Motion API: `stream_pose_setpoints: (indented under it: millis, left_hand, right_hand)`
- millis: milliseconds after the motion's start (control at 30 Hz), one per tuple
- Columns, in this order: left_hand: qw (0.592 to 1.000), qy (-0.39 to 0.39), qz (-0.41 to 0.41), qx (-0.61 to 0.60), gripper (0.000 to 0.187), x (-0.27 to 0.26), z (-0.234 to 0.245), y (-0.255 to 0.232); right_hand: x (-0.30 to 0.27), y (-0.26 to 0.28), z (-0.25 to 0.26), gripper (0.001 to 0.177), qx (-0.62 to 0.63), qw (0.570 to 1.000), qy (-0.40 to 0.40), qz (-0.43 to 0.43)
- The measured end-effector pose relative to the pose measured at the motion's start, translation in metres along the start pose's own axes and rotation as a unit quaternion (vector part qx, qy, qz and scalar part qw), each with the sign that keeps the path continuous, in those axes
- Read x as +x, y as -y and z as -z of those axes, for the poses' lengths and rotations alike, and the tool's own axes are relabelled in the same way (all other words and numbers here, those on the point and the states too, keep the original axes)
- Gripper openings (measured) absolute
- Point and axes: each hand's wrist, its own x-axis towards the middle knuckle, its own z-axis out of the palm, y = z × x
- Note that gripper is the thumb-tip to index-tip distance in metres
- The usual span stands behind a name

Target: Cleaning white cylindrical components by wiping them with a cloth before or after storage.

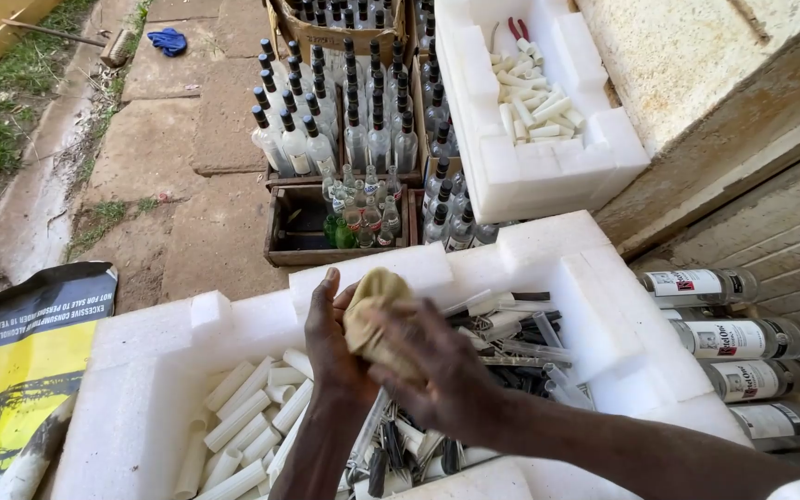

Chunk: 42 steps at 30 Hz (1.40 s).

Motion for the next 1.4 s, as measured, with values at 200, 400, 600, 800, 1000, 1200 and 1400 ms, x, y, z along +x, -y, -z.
stream_pose_setpoints:
  millis: [200, 400, 600, 800, 1000, 1200, 1400]
  left_hand:
    - [0.999, 0.031, -0.007, -0.028, 0.068, -0.006, -0.005, 0.000]
    - [0.996, 0.075, -0.023, -0.037, 0.072, -0.004, -0.003, 0.004]
    - [0.959, 0.061, -0.204, 0.187, 0.074, -0.026, -0.018, 0.000]
    - [0.899, 0.098, -0.281, 0.322, 0.087, -0.020, -0.010, 0.005]
    - [0.908, 0.147, -0.307, 0.242, 0.085, 0.015, 0.023, 0.018]
    - [0.932, 0.164, -0.272, 0.171, 0.081, -0.002, 0.003, 0.014]
    - [0.960, 0.058, -0.173, 0.213, 0.088, -0.015, -0.010, 0.001]
  right_hand:
    - [0.013, -0.023, 0.008, 0.050, -0.086, 0.996, 0.001, 0.024]
    - [0.002, 0.002, -0.004, 0.049, -0.092, 0.994, 0.012, 0.055]
    - [0.016, -0.014, 0.010, 0.045, -0.120, 0.992, -0.010, 0.027]
    - [0.013, 0.008, 0.009, 0.033, -0.024, 0.998, 0.049, 0.017]
    - [0.023, -0.032, 0.028, 0.036, -0.113, 0.993, -0.004, 0.040]
    - [0.031, -0.041, 0.055, 0.036, -0.048, 0.995, -0.080, -0.034]
    - [0.013, 0.003, 0.010, 0.054, -0.071, 0.994, 0.087, 0.008]
